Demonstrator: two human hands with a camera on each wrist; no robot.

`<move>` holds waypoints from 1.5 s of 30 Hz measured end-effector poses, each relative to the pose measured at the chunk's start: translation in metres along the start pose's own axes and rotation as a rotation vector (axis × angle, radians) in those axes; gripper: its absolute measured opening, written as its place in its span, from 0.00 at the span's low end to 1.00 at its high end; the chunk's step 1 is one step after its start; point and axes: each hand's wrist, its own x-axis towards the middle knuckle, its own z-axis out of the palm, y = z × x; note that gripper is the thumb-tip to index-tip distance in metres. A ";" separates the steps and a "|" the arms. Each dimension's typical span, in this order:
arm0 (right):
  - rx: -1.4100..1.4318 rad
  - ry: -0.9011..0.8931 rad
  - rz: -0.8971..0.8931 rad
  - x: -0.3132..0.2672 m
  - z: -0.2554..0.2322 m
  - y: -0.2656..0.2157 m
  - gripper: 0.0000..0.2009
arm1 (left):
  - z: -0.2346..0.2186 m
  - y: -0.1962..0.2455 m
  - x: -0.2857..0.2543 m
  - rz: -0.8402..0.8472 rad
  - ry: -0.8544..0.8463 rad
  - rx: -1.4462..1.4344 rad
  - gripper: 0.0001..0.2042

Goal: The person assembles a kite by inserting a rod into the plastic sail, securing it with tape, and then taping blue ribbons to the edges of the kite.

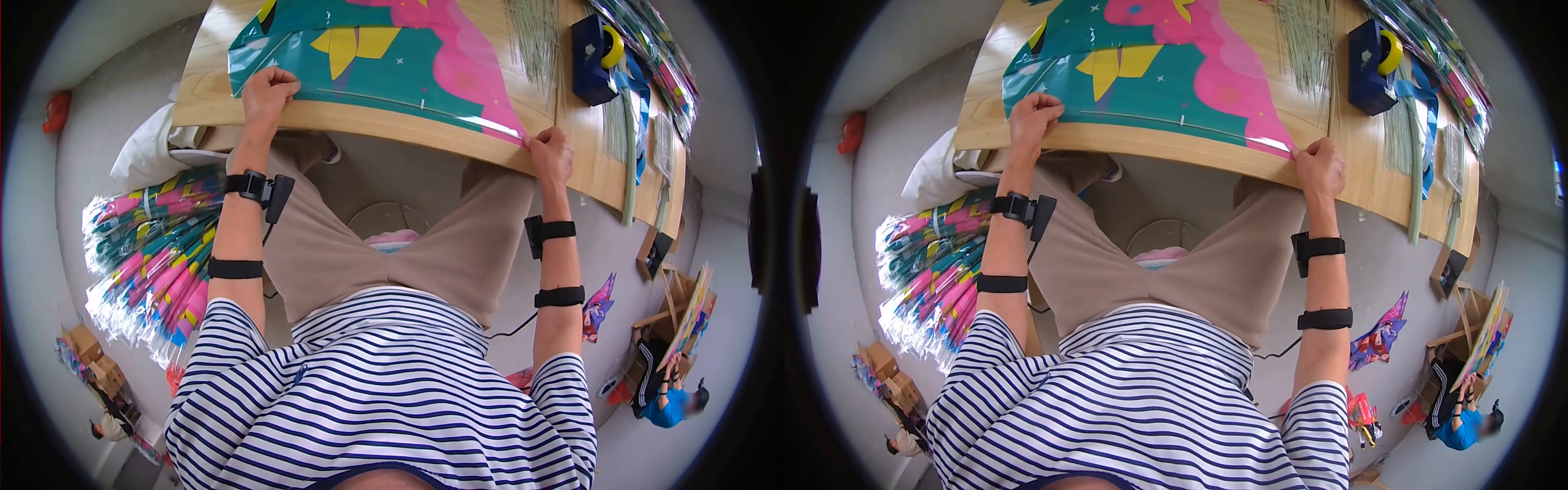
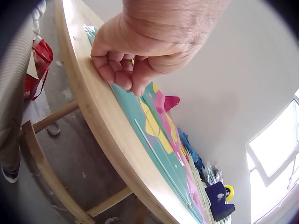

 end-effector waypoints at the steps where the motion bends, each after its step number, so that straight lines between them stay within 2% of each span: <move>1: 0.011 -0.004 0.003 -0.001 0.000 -0.001 0.15 | 0.000 0.000 0.000 -0.001 0.005 0.004 0.04; 11: -0.004 -0.038 0.014 0.005 -0.003 -0.003 0.13 | 0.000 0.004 -0.006 0.013 0.004 -0.037 0.04; 14: 0.016 -0.012 -0.016 0.017 0.008 0.013 0.12 | 0.001 0.002 -0.005 0.018 0.007 -0.032 0.04; 17: 0.101 0.064 -0.119 -0.005 -0.002 -0.010 0.09 | 0.001 0.002 -0.006 0.024 -0.003 -0.068 0.04; 20: 0.370 -0.026 -0.437 -0.023 0.000 -0.045 0.10 | 0.000 0.003 -0.006 0.022 -0.008 -0.052 0.04; 22: 0.484 -0.124 -0.615 -0.030 0.019 -0.069 0.15 | 0.000 0.003 -0.006 0.029 -0.019 -0.067 0.04; 25: 0.449 -0.186 -0.703 -0.046 0.033 -0.104 0.20 | -0.001 0.002 -0.006 0.020 -0.026 -0.082 0.04; 28: 0.409 -0.253 -0.653 -0.043 0.047 -0.113 0.21 | -0.003 0.000 -0.006 0.023 -0.040 -0.099 0.04; 34: 0.372 -0.319 -0.667 -0.041 0.049 -0.112 0.24 | -0.005 0.001 -0.007 0.008 -0.055 -0.138 0.04; 45: 0.360 -0.320 -0.666 -0.042 0.052 -0.114 0.23 | -0.006 0.007 -0.009 -0.015 -0.035 -0.184 0.04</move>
